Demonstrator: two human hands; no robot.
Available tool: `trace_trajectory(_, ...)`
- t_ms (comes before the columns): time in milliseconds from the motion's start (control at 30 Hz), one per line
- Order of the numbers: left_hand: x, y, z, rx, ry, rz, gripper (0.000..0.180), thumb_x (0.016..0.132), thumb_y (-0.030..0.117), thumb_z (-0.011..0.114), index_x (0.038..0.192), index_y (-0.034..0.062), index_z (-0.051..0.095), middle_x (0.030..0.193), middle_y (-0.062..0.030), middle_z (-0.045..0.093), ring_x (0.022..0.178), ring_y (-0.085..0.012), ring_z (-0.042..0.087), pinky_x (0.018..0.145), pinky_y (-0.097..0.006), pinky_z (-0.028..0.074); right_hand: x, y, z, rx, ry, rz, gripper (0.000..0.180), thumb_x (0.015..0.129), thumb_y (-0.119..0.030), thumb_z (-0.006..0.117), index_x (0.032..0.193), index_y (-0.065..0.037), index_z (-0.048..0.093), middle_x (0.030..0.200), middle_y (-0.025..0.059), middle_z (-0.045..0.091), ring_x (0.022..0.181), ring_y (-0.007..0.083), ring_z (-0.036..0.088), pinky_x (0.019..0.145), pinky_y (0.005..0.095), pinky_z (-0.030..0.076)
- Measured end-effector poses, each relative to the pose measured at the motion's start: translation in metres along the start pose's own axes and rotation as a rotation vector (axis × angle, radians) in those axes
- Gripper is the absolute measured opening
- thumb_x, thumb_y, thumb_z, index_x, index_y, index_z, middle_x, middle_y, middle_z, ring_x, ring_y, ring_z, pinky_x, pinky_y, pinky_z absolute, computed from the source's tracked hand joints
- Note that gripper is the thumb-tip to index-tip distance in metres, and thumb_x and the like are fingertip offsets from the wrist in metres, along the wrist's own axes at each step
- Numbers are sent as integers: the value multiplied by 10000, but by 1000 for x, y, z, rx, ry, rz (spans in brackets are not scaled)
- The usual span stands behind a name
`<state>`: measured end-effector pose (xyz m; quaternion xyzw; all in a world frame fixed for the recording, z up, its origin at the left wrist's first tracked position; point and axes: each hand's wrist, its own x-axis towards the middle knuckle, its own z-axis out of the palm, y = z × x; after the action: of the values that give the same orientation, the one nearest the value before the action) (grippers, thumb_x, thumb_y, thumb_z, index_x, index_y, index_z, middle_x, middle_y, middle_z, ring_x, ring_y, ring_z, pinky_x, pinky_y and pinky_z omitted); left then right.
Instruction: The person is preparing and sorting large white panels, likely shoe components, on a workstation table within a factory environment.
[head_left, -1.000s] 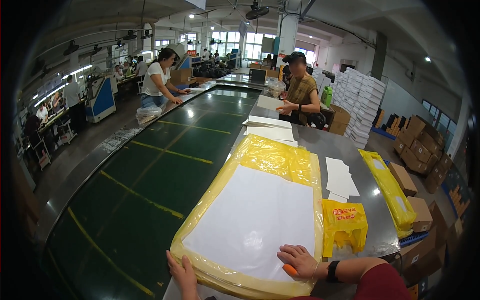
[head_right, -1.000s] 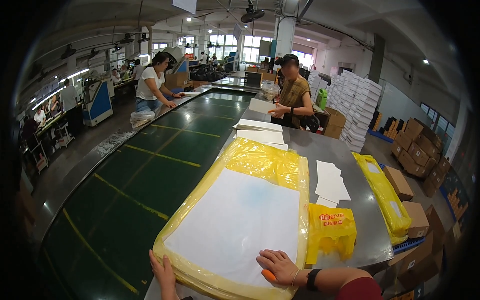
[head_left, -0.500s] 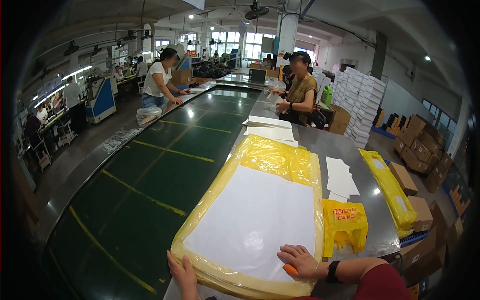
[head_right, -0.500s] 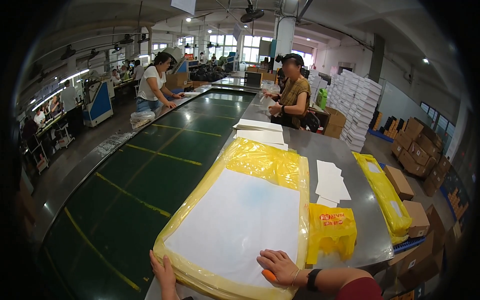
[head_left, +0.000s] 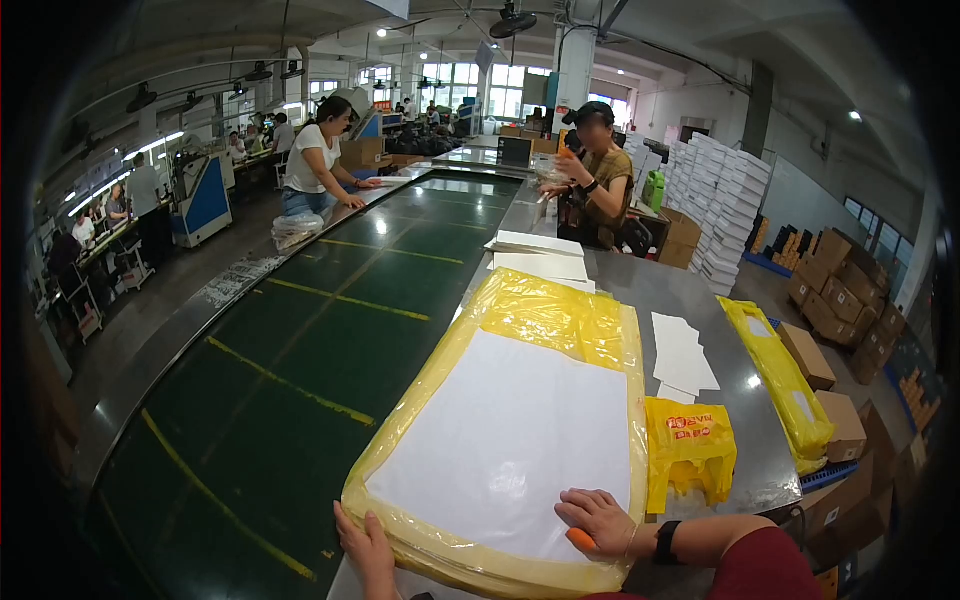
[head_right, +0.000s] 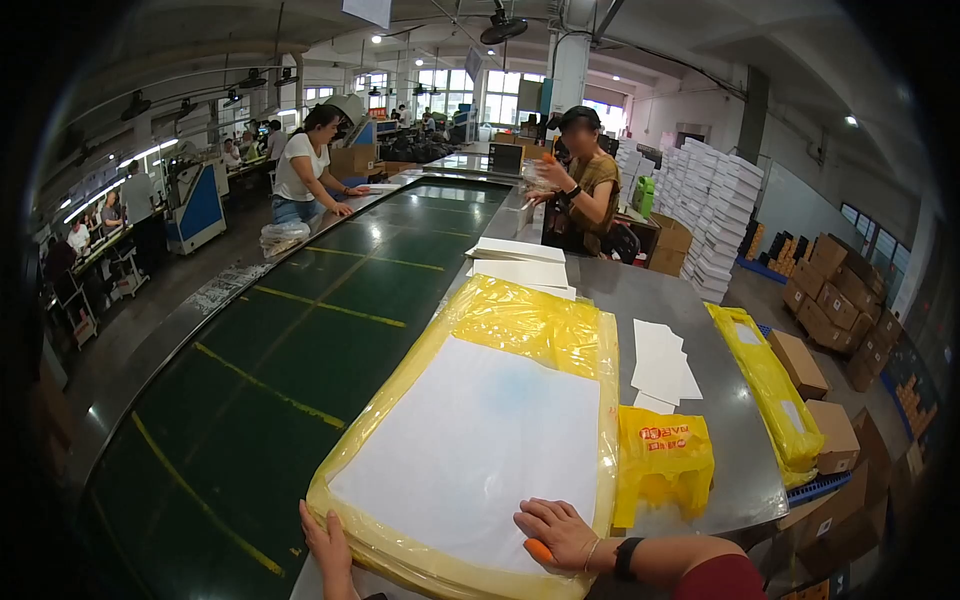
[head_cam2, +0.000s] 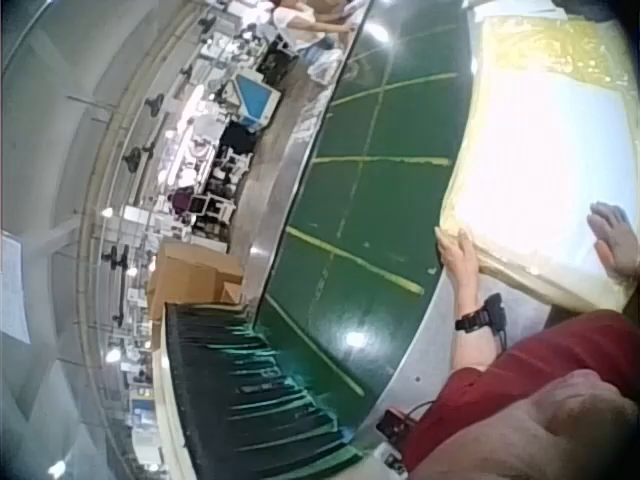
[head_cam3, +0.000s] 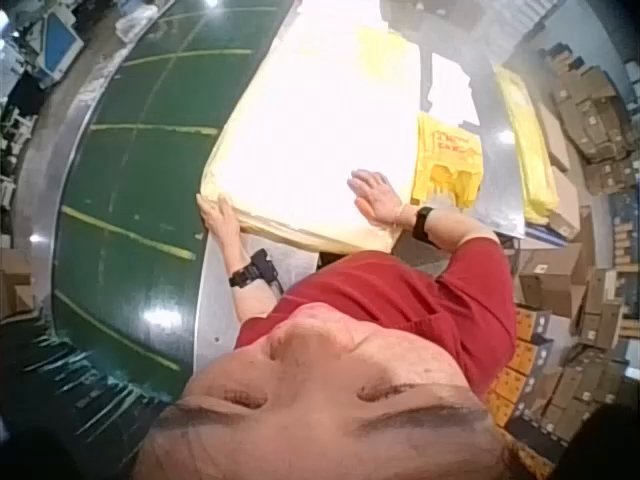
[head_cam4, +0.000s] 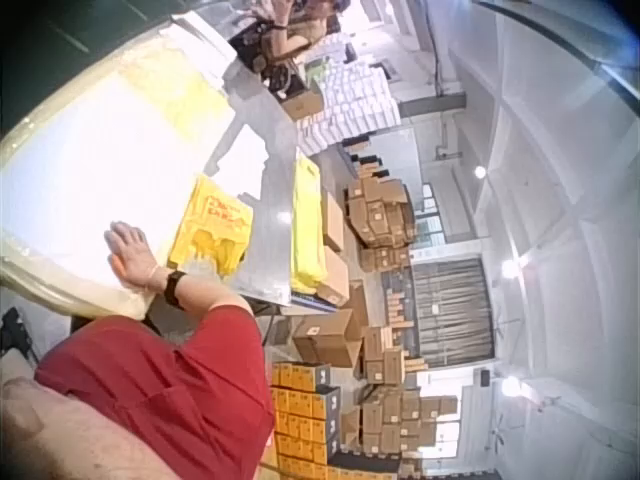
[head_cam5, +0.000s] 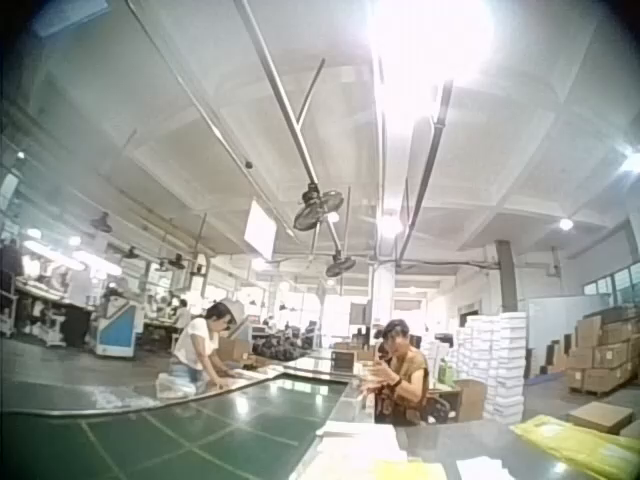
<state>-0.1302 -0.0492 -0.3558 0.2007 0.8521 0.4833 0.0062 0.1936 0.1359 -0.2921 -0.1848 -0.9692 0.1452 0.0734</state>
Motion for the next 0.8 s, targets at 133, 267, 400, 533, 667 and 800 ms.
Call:
trace_trajectory(133,1,-4,2,7,5,2,629,897,254,516,1402,-20,260,1290,-306,431,1158,-451,438,979,-488,350,1,-1,-1,-8,0,2,472,911,-310,447,1318,-73,416,1374,170,389,1311,320,325,1073,441,241)
trace_trajectory(267,0,-1,0,-5,5,8,631,894,254,517,1403,-17,260,1285,-303,436,1148,-451,442,970,-488,353,0,-3,-3,-5,8,4,473,912,-310,451,1321,-76,414,1377,167,386,1312,315,324,1072,442,241)
trace_trajectory(400,0,-2,1,-5,8,8,633,893,252,518,1403,-18,260,1282,-301,439,1141,-451,446,965,-489,355,1,-3,-4,-2,-5,11,478,914,-316,448,1328,-80,405,1380,163,380,1315,311,320,1073,441,239)
trace_trajectory(533,0,-4,2,7,20,28,628,896,251,515,1403,-19,261,1280,-301,439,1137,-451,447,965,-488,355,1,-1,-2,-19,-10,7,484,914,-320,447,1332,-81,397,1379,163,378,1315,312,320,1073,441,238)
trace_trajectory(667,0,-1,1,2,11,22,626,898,251,514,1402,-21,260,1280,-302,438,1140,-448,446,967,-483,356,1,0,0,-15,-7,0,486,911,-317,448,1333,-82,396,1380,163,378,1315,314,319,1073,441,237)
trace_trajectory(800,-1,1,0,-4,14,10,628,897,249,517,1401,-24,261,1277,-301,440,1142,-446,445,970,-480,355,0,0,-1,-14,2,-2,485,908,-312,455,1330,-81,401,1375,164,384,1313,317,322,1072,442,241)
